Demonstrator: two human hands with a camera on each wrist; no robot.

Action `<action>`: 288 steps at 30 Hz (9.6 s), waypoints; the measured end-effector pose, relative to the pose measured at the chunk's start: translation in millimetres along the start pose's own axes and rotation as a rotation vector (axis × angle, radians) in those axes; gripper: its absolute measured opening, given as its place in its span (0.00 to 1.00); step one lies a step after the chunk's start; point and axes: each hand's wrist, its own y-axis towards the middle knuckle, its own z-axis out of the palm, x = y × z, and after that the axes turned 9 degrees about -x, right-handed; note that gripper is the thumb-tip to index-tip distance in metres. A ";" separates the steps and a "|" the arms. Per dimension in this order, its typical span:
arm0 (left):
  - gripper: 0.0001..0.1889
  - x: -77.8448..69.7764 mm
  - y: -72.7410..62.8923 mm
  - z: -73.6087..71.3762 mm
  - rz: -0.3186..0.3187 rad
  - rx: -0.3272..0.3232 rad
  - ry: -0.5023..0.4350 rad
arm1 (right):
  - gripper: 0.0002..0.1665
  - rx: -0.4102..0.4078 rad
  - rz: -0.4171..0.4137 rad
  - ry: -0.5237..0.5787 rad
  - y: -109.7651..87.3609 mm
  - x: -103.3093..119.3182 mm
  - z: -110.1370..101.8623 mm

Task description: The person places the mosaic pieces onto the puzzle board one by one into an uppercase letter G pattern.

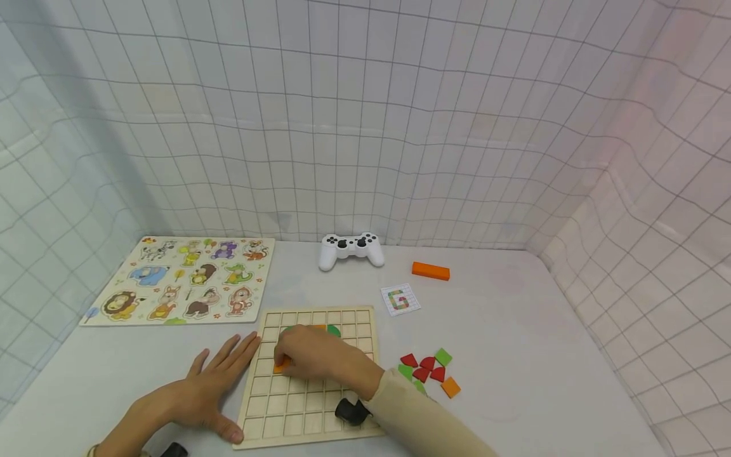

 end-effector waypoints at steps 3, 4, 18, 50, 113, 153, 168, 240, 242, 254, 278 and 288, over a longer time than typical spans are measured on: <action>0.81 0.2 0.3 -0.2 0.004 -0.001 0.001 | 0.05 0.003 -0.004 -0.008 0.2 0.7 -0.3; 0.81 0.4 0.4 -0.2 0.006 -0.003 0.003 | 0.04 0.003 -0.003 -0.010 0.3 0.7 -0.2; 0.80 1.1 3.3 1.5 -0.018 0.018 0.009 | 0.12 -0.014 0.062 0.035 -18.9 2.3 -17.8; 0.81 -2.6 3.7 -1.1 -0.035 0.037 0.008 | 0.12 -0.177 0.415 0.168 -169.8 -61.0 -50.0; 0.81 -5.5 0.3 -1.1 -0.040 0.029 0.010 | 0.13 -0.125 0.541 0.454 -252.9 -143.1 -45.9; 0.81 -4.4 2.4 -1.2 -0.032 0.035 0.031 | 0.13 -0.070 0.270 0.338 -100.8 -58.5 -36.2; 0.81 -2.2 2.0 1.1 -0.015 0.010 0.037 | 0.13 -0.048 0.204 0.221 -51.0 -20.5 -17.8; 0.81 -4.4 2.3 -2.9 -0.026 0.034 0.035 | 0.12 -0.075 0.214 0.056 -54.0 14.5 -21.1; 0.81 -4.0 2.0 -2.8 -0.024 0.029 0.035 | 0.12 -0.088 0.227 0.060 -60.2 12.8 -25.3; 0.81 -5.0 2.3 -2.3 -0.048 0.040 0.039 | 0.13 -0.123 0.321 0.108 -104.0 -6.2 -36.4; 0.81 -6.1 -0.8 0.1 -0.026 0.004 0.036 | 0.17 -0.136 0.540 0.278 -177.6 -73.4 -50.3; 0.81 -4.3 0.9 -0.9 -0.040 0.023 0.026 | 0.20 -0.071 0.543 0.352 -187.3 -90.8 -46.9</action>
